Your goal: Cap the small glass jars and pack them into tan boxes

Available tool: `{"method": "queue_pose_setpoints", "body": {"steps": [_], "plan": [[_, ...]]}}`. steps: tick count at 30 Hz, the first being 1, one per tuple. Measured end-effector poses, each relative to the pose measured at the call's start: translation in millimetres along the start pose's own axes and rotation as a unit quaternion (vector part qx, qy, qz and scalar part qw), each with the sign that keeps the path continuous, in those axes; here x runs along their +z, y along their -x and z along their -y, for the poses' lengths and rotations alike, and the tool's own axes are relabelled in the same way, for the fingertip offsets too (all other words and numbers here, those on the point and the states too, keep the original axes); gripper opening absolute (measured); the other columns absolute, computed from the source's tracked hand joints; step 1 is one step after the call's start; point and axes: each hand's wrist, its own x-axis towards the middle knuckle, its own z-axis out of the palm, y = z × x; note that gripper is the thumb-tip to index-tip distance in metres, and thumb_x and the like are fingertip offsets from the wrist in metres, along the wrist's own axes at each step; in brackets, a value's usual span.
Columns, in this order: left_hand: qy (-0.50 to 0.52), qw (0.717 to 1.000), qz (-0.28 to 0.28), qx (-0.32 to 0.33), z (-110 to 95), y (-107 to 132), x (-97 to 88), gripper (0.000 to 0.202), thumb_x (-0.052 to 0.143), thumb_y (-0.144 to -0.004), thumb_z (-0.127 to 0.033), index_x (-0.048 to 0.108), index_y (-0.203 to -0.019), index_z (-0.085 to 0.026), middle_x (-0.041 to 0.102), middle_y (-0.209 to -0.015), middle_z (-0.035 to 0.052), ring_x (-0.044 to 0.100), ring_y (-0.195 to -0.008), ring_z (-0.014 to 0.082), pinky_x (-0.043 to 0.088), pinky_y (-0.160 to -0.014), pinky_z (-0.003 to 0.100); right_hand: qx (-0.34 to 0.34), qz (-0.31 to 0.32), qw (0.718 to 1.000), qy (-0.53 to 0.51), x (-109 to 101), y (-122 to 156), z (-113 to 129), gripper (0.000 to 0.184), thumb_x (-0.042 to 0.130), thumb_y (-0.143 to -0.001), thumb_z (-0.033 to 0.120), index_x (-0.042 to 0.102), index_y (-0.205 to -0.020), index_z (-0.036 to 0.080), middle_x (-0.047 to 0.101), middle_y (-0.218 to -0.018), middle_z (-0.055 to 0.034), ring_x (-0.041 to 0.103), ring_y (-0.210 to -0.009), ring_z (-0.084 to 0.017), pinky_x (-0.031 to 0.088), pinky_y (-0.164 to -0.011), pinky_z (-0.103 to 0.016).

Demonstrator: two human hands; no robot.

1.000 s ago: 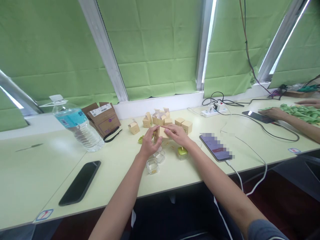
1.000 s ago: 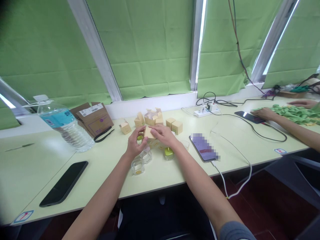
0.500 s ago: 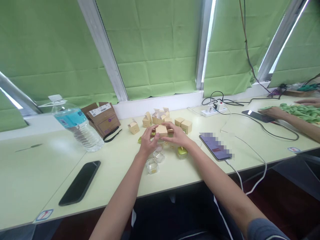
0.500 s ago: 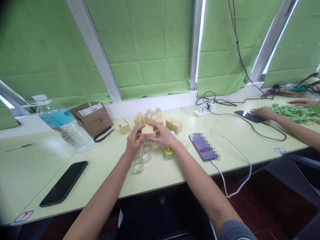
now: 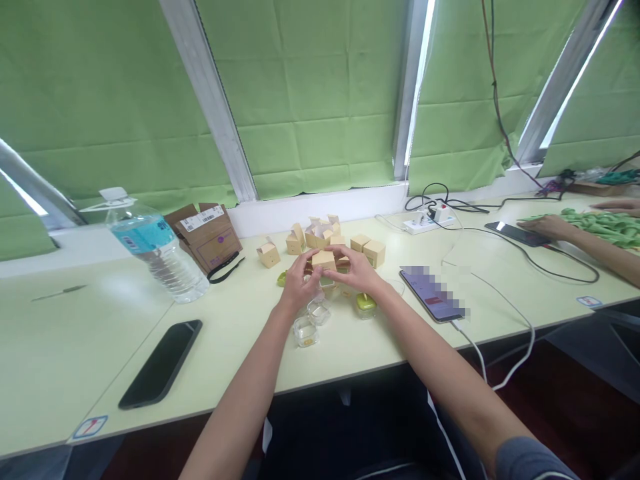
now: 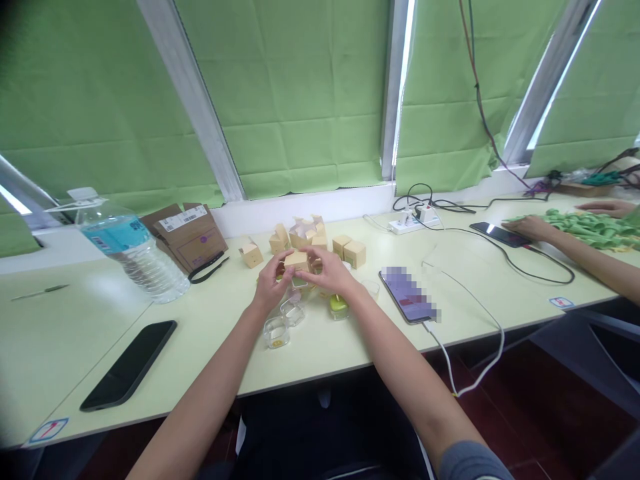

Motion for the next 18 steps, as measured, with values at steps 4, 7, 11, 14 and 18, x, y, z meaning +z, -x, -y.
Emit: {"method": "queue_pose_setpoints", "body": {"steps": [4,7,11,14,18], "plan": [[-0.007,1.000,-0.002,0.002,-2.3,-0.5,-0.3,0.039,0.055,-0.095,-0.039,0.059,-0.128,-0.019,0.068,-0.115,0.0101,0.068,-0.087,0.0178,0.057,-0.081,0.031,0.004,0.004,1.000,0.009,-0.2,0.3,-0.8,0.057,0.076,-0.081,0.050,0.063,-0.130,0.023,0.068,-0.100,-0.0044,0.066,-0.091,-0.018,0.059,-0.088,-0.036],[-0.015,1.000,-0.005,0.010,-4.4,-1.0,-0.6,0.036,0.055,-0.095,-0.038,0.060,-0.125,-0.018,0.068,-0.114,0.0101,0.067,-0.087,0.0175,0.057,-0.081,0.031,0.010,0.006,1.000,0.010,0.1,0.3,-1.9,0.056,0.076,-0.081,0.051,0.063,-0.128,0.024,0.069,-0.102,-0.0048,0.067,-0.090,-0.019,0.059,-0.086,-0.036],[-0.027,0.999,-0.008,0.019,-6.6,-1.3,-1.0,0.032,0.055,-0.095,-0.039,0.063,-0.118,-0.018,0.068,-0.109,0.0092,0.066,-0.083,0.0167,0.057,-0.079,0.030,0.015,0.006,1.000,0.015,0.2,0.1,-3.0,0.054,0.077,-0.080,0.052,0.065,-0.125,0.023,0.071,-0.105,-0.0059,0.069,-0.092,-0.020,0.059,-0.086,-0.035],[-0.030,0.999,-0.007,0.016,-7.5,-1.3,-1.4,0.032,0.054,-0.095,-0.040,0.063,-0.117,-0.018,0.068,-0.106,0.0088,0.066,-0.083,0.0168,0.056,-0.078,0.030,0.015,0.008,1.000,0.017,0.0,-0.2,-3.3,0.052,0.076,-0.081,0.053,0.067,-0.123,0.023,0.072,-0.109,-0.0066,0.070,-0.093,-0.021,0.059,-0.086,-0.035],[-0.034,0.999,-0.009,0.023,-7.4,-1.8,-1.8,0.031,0.055,-0.095,-0.041,0.064,-0.114,-0.018,0.069,-0.105,0.0090,0.066,-0.085,0.0178,0.056,-0.077,0.030,0.015,0.013,1.000,0.015,-0.2,-0.4,-3.3,0.050,0.075,-0.082,0.054,0.067,-0.121,0.023,0.072,-0.111,-0.0070,0.070,-0.091,-0.021,0.059,-0.085,-0.035]]}}
